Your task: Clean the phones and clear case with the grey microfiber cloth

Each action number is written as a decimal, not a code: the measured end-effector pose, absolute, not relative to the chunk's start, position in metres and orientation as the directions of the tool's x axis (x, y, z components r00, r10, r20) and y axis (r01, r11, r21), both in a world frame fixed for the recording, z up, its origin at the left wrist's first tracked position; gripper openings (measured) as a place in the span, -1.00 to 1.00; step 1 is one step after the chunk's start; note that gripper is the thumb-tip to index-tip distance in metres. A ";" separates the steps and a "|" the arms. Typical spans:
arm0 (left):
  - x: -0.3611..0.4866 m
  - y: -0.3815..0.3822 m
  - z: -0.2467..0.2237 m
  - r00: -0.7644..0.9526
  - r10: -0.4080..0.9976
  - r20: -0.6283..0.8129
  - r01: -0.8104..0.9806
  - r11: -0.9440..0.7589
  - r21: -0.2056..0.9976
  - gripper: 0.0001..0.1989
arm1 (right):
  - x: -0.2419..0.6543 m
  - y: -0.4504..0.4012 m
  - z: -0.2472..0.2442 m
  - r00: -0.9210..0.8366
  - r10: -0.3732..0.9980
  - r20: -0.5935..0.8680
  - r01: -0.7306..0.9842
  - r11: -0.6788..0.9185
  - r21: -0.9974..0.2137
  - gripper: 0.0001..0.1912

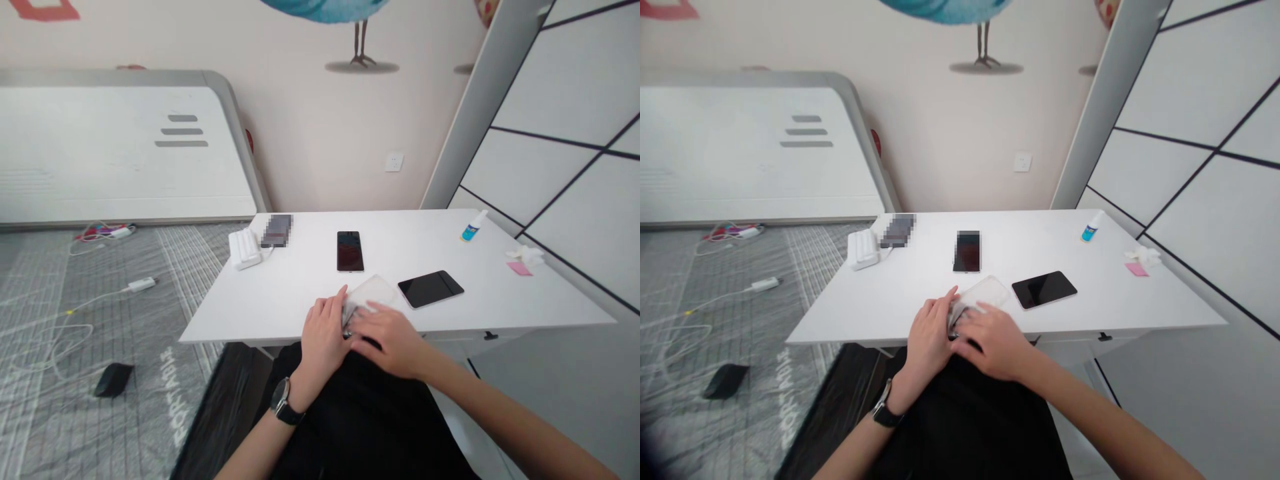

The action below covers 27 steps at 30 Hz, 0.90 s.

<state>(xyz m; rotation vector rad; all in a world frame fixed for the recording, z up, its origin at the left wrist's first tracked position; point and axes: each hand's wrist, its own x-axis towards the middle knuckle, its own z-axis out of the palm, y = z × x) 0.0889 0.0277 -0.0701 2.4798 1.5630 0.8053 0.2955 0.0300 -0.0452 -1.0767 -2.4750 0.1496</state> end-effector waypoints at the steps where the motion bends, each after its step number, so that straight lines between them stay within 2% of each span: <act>1: 0.089 0.028 -0.070 0.332 0.864 0.379 0.806 -0.468 0.361 -0.20 | 0.295 0.030 -0.046 -0.629 0.697 0.346 0.637 0.716 -0.285 -0.60; 2: 0.089 0.029 -0.070 0.324 0.864 0.385 0.806 -0.465 0.366 -0.19 | 0.295 0.032 -0.046 -0.627 0.701 0.341 0.644 0.712 -0.279 -0.62; 4: 0.089 0.029 -0.070 0.300 0.865 0.401 0.810 -0.453 0.372 -0.16 | 0.296 0.035 -0.046 -0.471 0.794 0.384 0.779 0.579 -0.241 -0.62; 6: 0.089 0.029 -0.070 0.302 0.864 0.402 0.807 -0.456 0.374 -0.14 | 0.295 0.038 -0.046 -0.429 0.811 0.397 0.809 0.541 -0.231 -0.62; 10: 0.089 0.029 -0.071 0.317 0.869 0.380 0.801 -0.460 0.384 -0.17 | 0.295 0.041 -0.044 -0.621 0.691 0.370 0.636 0.720 -0.277 -0.68; 11: 0.089 0.029 -0.071 0.308 0.870 0.385 0.806 -0.454 0.379 -0.16 | 0.296 0.043 -0.042 -0.578 0.723 0.378 0.678 0.683 -0.271 -0.70; 13: 0.089 0.028 -0.070 0.295 0.869 0.398 0.816 -0.445 0.368 -0.13 | 0.299 0.047 -0.039 -0.384 0.824 0.417 0.820 0.512 -0.256 -0.65; 14: 0.089 0.028 -0.070 0.295 0.869 0.397 0.817 -0.445 0.366 -0.13 | 0.299 0.047 -0.038 -0.368 0.831 0.417 0.831 0.495 -0.252 -0.61; 15: 0.089 0.028 -0.070 0.302 0.869 0.391 0.814 -0.449 0.368 -0.14 | 0.299 0.047 -0.038 -0.384 0.828 0.409 0.827 0.505 -0.246 -0.58; 18: 0.089 0.028 -0.069 0.327 0.873 0.362 0.801 -0.459 0.384 -0.16 | 0.296 0.041 -0.038 -0.585 0.735 0.342 0.678 0.675 -0.290 -0.65; 20: 0.089 0.028 -0.070 0.314 0.874 0.371 0.805 -0.452 0.384 -0.15 | 0.297 0.040 -0.039 -0.546 0.766 0.339 0.704 0.639 -0.309 -0.67; 23: 0.090 0.028 -0.071 0.295 0.869 0.398 0.814 -0.446 0.372 -0.14 | 0.302 0.041 -0.040 -0.383 0.856 0.348 0.819 0.489 -0.300 -0.61; 24: 0.090 0.028 -0.071 0.301 0.867 0.398 0.812 -0.452 0.370 -0.14 | 0.302 0.041 -0.041 -0.398 0.851 0.343 0.811 0.501 -0.301 -0.57; 27: 0.091 0.028 -0.071 0.314 0.869 0.382 0.807 -0.456 0.375 -0.18 | 0.300 0.035 -0.046 -0.598 0.737 0.314 0.678 0.674 -0.292 -0.48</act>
